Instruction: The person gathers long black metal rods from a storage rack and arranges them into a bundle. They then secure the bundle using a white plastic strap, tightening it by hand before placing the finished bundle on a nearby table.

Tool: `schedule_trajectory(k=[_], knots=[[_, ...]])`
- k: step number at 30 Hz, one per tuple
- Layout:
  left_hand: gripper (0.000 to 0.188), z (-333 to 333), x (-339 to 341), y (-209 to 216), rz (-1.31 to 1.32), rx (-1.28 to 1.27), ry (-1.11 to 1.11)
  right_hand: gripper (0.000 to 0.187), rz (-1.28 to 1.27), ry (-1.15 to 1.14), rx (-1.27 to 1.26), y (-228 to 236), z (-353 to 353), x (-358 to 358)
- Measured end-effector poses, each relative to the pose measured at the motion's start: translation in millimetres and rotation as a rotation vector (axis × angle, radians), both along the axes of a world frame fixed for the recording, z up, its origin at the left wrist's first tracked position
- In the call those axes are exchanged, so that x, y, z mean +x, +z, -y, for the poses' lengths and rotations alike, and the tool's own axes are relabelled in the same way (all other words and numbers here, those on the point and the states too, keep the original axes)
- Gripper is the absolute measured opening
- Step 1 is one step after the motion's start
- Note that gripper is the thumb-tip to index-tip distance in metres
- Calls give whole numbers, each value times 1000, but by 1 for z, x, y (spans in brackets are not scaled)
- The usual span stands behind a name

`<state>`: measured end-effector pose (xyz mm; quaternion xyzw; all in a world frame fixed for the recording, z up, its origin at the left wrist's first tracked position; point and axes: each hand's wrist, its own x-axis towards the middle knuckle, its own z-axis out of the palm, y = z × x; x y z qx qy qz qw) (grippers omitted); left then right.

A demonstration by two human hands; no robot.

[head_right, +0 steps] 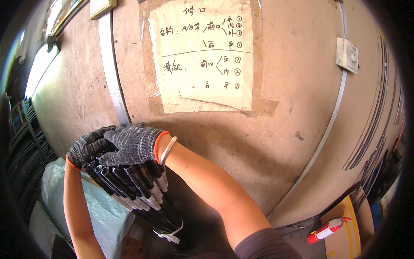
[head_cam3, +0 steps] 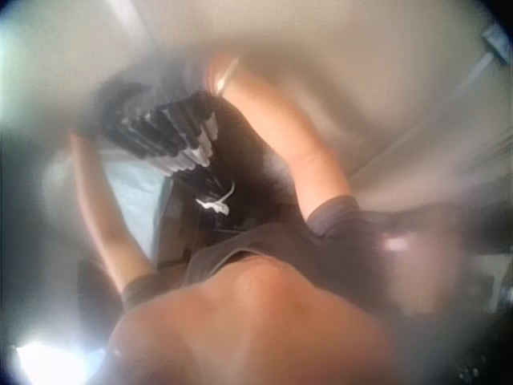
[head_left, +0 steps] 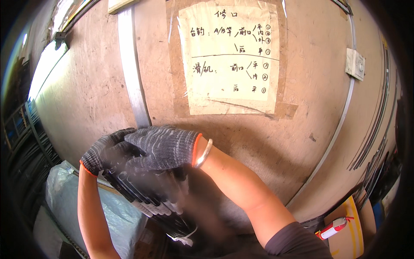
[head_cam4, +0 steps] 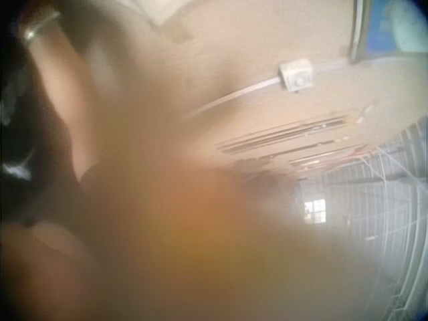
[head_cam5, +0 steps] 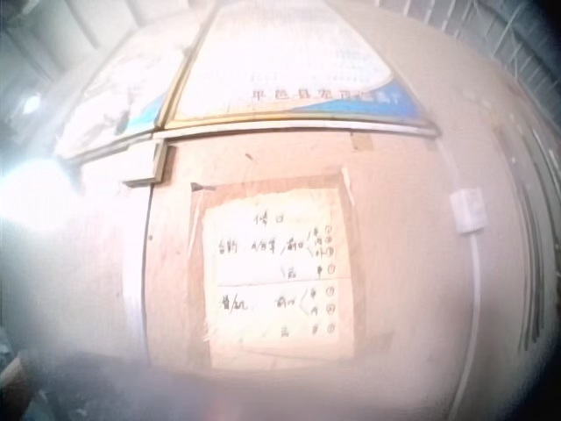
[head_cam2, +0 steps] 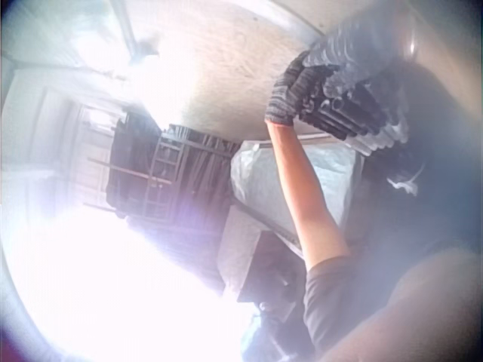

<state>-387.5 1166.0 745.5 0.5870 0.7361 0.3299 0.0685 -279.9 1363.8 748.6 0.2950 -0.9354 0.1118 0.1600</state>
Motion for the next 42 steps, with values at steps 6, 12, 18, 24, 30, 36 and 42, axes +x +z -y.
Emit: schedule_trajectory(k=[6,12,18,24,30,36,42], knots=[[45,-5,22,0,602,155,105,74,4,15,-38,-2,-1,-2],[45,-9,16,-1,644,155,83,72,118,46,-116,3,-6,0],[42,3,13,-2,517,117,124,72,166,-20,-136,5,2,3],[41,-2,26,8,183,-74,172,64,90,-123,-37,4,3,5],[46,-1,1,4,-12,-82,171,60,238,-369,72,18,32,3],[44,-12,0,3,-89,-146,181,59,141,-656,9,6,51,-2],[48,-13,-18,-1,-129,-124,155,59,90,-542,55,7,40,-6]])
